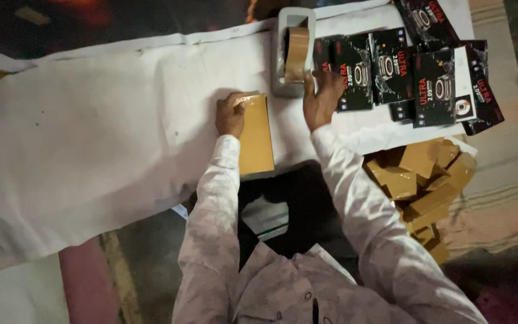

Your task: The person places small black product boxes into larger brown cardboard boxes, folds the flaps, and seals them with packing tape. The person repeats this process for several units, stacking the finished packages on the table.

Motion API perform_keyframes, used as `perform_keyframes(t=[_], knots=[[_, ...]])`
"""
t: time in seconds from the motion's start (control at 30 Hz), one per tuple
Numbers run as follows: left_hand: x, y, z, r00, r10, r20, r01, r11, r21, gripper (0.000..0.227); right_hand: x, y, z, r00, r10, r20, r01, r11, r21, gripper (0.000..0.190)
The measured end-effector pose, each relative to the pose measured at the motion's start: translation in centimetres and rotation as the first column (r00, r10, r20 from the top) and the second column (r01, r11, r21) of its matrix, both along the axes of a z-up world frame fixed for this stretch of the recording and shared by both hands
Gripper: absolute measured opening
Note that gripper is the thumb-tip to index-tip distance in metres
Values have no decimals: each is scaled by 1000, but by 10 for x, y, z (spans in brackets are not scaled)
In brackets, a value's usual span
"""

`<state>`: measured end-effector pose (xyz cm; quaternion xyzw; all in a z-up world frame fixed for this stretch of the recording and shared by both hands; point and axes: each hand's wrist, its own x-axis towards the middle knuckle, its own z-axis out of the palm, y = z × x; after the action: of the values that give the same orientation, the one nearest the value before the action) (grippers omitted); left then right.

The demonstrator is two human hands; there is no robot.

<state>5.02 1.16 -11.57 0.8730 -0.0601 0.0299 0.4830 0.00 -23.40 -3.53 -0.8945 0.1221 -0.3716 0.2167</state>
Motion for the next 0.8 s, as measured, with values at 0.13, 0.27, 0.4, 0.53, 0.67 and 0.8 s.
perform_keyframes(t=[0.13, 0.27, 0.4, 0.53, 0.67, 0.8], knots=[[1, -25, 30, 958, -250, 143, 252, 968, 2, 39, 53, -13, -25, 879, -123, -460, 251, 941, 228, 43], [-11, -58, 31, 917, -398, 35, 397, 917, 44, 29, 63, -14, -36, 941, 151, -302, 161, 585, 795, 33], [-6, -76, 3, 951, -310, 13, 309, 949, 59, 29, 61, -17, -18, 917, 64, -394, 239, 703, 670, 25], [-11, -84, -32, 959, -243, 147, 224, 965, 138, 27, 53, -5, 7, 907, -217, -361, 397, 726, 561, 33], [-1, -85, -42, 973, -229, -6, 229, 972, 58, 27, 27, -6, 23, 939, 166, -301, 118, 668, 735, 21], [-1, -80, -29, 953, -299, 57, 296, 954, 51, 26, 1, 4, 12, 969, 241, -58, 31, 113, 993, 13]])
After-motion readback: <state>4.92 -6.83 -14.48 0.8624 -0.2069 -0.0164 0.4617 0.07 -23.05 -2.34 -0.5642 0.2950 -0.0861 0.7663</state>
